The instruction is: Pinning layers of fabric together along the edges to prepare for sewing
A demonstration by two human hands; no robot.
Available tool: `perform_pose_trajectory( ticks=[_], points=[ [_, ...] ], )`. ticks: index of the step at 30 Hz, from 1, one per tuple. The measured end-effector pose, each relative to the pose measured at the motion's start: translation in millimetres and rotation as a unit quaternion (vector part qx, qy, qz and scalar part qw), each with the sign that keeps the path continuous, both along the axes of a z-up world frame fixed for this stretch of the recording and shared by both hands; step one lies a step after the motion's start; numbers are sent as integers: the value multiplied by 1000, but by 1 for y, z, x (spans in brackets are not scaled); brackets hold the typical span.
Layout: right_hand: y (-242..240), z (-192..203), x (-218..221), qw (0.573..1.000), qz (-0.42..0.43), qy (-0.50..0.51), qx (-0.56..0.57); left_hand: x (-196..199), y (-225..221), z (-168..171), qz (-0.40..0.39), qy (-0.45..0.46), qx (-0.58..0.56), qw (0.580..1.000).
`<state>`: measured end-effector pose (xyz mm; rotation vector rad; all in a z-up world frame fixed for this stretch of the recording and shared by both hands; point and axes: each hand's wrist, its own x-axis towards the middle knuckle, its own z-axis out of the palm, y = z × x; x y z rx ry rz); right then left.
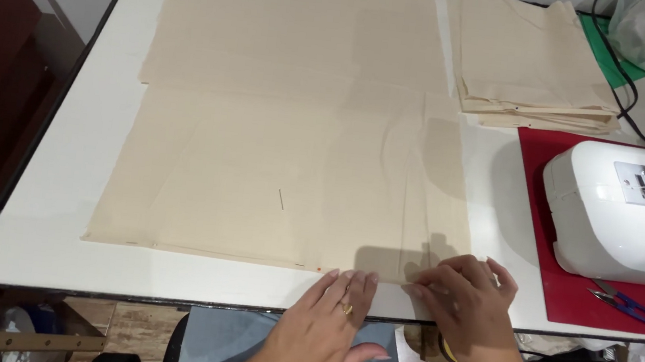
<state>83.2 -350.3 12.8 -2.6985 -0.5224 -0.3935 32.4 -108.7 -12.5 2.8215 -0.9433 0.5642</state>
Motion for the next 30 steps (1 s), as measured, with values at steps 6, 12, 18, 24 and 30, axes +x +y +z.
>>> perform_pose_trajectory(
  ticks=[6,12,18,24,30],
  points=[
    [0,2,1,996,-51,77,-8,-2,-15,2,37,0,-3,999],
    [-9,1,4,995,-91,45,18,2,-21,0,8,8,-17,1000],
    [-25,6,0,999,-26,31,-4,4,-31,1,-8,25,3,1000],
    [-22,9,-3,999,-33,26,4,3,-37,8,11,-15,10,1000],
    [-34,7,-2,992,-111,60,1,3,-47,12,35,-14,17,999]
  ],
)
